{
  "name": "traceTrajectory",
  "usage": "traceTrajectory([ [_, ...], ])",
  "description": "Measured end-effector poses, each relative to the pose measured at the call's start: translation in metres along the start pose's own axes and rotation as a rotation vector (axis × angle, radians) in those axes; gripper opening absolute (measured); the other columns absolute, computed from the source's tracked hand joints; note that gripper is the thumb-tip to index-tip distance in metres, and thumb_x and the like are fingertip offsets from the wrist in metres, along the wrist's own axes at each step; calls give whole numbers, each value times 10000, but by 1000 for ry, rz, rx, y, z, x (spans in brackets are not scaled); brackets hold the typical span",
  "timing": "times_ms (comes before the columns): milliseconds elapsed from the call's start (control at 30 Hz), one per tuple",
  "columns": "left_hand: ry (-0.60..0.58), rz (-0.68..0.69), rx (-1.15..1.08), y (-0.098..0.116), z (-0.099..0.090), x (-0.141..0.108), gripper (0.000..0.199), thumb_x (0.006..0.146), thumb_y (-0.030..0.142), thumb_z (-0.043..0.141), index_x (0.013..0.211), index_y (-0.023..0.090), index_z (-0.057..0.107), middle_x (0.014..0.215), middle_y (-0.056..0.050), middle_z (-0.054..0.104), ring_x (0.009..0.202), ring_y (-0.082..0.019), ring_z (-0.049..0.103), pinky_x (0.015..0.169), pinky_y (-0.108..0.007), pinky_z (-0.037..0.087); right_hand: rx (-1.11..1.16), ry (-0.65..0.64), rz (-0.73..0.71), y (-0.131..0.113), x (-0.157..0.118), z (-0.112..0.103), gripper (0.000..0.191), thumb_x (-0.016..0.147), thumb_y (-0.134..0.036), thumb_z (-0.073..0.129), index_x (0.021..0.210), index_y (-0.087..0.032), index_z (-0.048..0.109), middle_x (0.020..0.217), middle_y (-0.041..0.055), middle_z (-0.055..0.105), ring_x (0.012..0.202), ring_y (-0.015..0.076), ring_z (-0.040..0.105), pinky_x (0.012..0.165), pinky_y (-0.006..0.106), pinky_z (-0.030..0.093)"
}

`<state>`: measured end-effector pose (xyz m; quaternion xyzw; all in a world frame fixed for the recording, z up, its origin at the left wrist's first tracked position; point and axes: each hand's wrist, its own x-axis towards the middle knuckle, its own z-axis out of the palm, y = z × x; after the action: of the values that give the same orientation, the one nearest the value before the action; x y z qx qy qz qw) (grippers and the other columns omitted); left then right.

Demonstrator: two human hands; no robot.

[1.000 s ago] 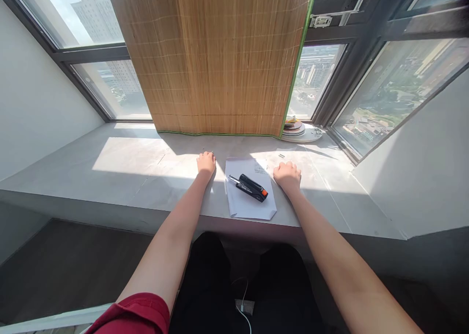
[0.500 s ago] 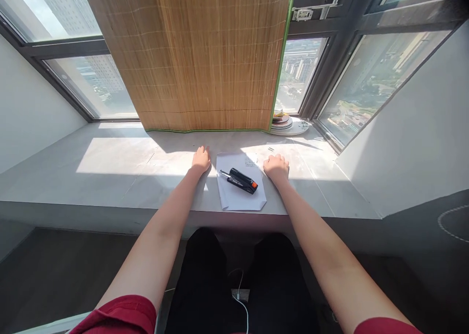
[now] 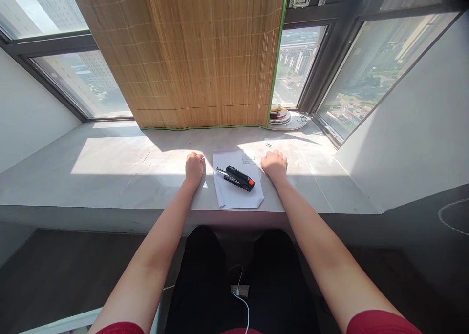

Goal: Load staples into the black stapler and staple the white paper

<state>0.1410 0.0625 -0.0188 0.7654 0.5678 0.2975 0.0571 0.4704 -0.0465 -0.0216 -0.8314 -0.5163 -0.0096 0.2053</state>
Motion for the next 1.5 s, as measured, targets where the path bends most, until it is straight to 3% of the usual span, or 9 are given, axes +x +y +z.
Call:
traceTrajectory([
  [167, 164, 144, -280, 14, 1, -21, 173, 1022, 167, 545, 1025, 218, 710, 1039, -112, 733, 910, -249, 696, 834, -393, 581, 338, 124, -5, 14, 10, 4, 311, 935, -212, 539, 638, -256, 459, 678, 47, 510, 720, 235, 475, 744, 382, 396],
  [233, 150, 203, -352, 21, 4, -26, 208, 1085, 225, 493, 1073, 224, 700, 938, -68, 724, 816, -206, 685, 768, -341, 566, 502, 210, -11, 17, 12, -1, 395, 945, -266, 563, 610, -280, 355, 607, -3, 404, 644, 205, 401, 697, 371, 375],
  [300, 111, 266, -372, 25, 8, -28, 243, 1116, 273, 472, 1095, 222, 709, 921, -56, 718, 795, -192, 682, 754, -323, 559, 669, 222, -143, 16, 10, -9, 469, 988, -377, 582, 602, -278, 336, 613, -13, 388, 643, 194, 392, 703, 367, 389],
  [467, 2, 478, -348, 26, 14, -27, 266, 1117, 248, 507, 1177, 208, 763, 1055, -84, 705, 916, -192, 703, 833, -333, 584, 946, -273, -784, -4, -9, -24, 556, 942, -788, 674, 855, -240, 647, 912, 42, 616, 808, 206, 531, 773, 361, 480],
  [567, -39, 544, -413, 25, 14, -28, 287, 1108, 208, 534, 1264, 217, 775, 1090, -85, 718, 957, -181, 728, 869, -329, 607, 886, -470, -918, -15, -19, -22, 636, 815, -789, 830, 1083, -233, 676, 1065, 63, 675, 862, 204, 591, 750, 341, 517],
  [667, -74, 525, -483, 25, 11, -29, 271, 1061, 206, 646, 1291, 221, 789, 1116, -87, 787, 984, -192, 769, 918, -350, 632, 833, -497, -932, -18, -25, -19, 519, 884, -588, 833, 1226, -229, 680, 1146, 79, 738, 946, 222, 673, 773, 338, 565],
  [867, -158, 408, -553, 29, 2, -33, 124, 941, 279, 836, 1040, 221, 881, 1004, -77, 870, 924, -238, 826, 929, -395, 669, 826, -283, -867, -19, -29, -15, 324, 912, -304, 712, 1225, -227, 750, 1137, 70, 818, 1002, 240, 759, 915, 389, 614],
  [1133, -290, 390, -697, 34, -8, -37, 268, 857, 447, 901, 988, 213, 911, 964, -87, 874, 865, -277, 848, 810, -384, 700, 852, -190, -855, -24, -27, -6, 284, 962, -433, 782, 1183, -255, 778, 1101, 78, 825, 988, 258, 772, 916, 420, 623],
  [1500, -306, 388, -673, 34, -3, -36, 225, 866, 432, 874, 960, 229, 907, 924, -72, 871, 794, -223, 807, 756, -336, 645, 859, -156, -875, -23, -27, -7, 259, 968, -410, 784, 1165, -243, 787, 1054, 70, 813, 936, 229, 755, 878, 387, 610],
])
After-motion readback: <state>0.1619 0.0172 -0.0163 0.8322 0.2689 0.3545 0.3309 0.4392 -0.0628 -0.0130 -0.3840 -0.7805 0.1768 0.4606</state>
